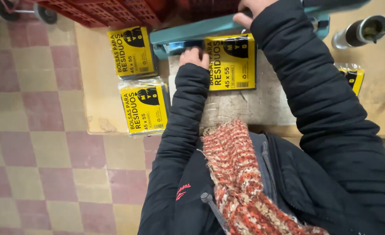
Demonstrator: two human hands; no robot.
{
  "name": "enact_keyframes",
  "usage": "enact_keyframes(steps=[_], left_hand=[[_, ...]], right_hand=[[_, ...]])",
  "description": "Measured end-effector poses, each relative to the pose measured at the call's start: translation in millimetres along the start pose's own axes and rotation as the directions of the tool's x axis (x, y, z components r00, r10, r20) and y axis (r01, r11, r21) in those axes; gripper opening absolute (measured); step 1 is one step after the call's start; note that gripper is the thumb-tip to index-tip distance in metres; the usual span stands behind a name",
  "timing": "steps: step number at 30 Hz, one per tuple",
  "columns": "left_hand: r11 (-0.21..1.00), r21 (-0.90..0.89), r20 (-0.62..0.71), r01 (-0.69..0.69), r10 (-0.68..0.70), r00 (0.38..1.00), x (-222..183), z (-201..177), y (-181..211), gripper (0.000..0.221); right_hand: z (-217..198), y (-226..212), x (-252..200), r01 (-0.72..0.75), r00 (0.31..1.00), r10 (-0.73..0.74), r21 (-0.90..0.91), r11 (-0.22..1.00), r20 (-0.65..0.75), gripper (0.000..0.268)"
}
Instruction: Seal plastic packages containing trash bag rolls using an industrial heat sealer and stack them in crates.
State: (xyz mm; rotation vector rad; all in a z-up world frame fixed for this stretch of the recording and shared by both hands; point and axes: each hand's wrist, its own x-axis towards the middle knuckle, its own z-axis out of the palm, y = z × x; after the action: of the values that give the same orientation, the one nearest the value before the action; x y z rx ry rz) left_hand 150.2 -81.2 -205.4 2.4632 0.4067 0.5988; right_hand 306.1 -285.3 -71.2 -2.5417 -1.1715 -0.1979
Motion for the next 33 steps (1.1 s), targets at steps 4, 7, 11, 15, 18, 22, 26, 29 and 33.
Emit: enact_keyframes(steps=[4,7,11,15,18,22,26,29,33], left_hand=[[0.998,-0.037,0.057,0.053,-0.051,0.997,-2.2,-12.6,9.1,0.013],[0.996,-0.068,0.058,0.050,-0.046,0.997,-2.5,-15.8,11.8,0.013],[0.985,-0.156,0.020,0.069,-0.067,0.998,-2.4,-50.6,26.5,0.014],[0.941,-0.314,0.012,0.122,-0.124,0.992,22.7,-93.2,-60.9,0.019],[0.922,-0.071,-0.094,0.381,-0.386,0.918,47.7,-139.9,-142.8,0.022],[0.751,0.431,0.100,0.500,-0.591,0.801,87.6,-150.4,-238.9,0.048],[0.587,0.596,0.173,0.549,-0.761,0.626,99.7,-144.2,-282.5,0.048],[0.594,0.585,0.196,0.552,-0.764,0.615,104.5,-148.0,-277.7,0.046],[0.600,0.567,0.232,0.564,-0.774,0.589,106.2,-145.7,-290.3,0.041]], right_hand=[[38.1,24.9,-8.4,-0.144,0.974,0.114,0.150,0.978,0.194,0.034],[56.8,39.0,-12.5,-0.182,0.964,0.147,0.149,0.972,0.220,0.035],[63.6,42.5,-21.7,-0.180,0.967,0.144,0.161,0.970,0.208,0.031],[66.2,44.7,-14.8,-0.165,0.970,0.137,0.132,0.977,0.201,0.029],[56.6,28.9,-23.5,-0.214,0.953,0.190,0.078,0.974,0.235,0.026],[41.7,22.4,-15.5,-0.231,0.956,0.207,0.100,0.968,0.206,0.025],[46.0,23.1,-21.3,-0.222,0.964,0.194,0.148,0.964,0.180,0.025],[51.3,28.8,-21.7,-0.202,0.969,0.180,0.117,0.972,0.171,0.025],[44.0,21.1,-20.9,-0.223,0.963,0.200,0.120,0.967,0.182,0.025]])
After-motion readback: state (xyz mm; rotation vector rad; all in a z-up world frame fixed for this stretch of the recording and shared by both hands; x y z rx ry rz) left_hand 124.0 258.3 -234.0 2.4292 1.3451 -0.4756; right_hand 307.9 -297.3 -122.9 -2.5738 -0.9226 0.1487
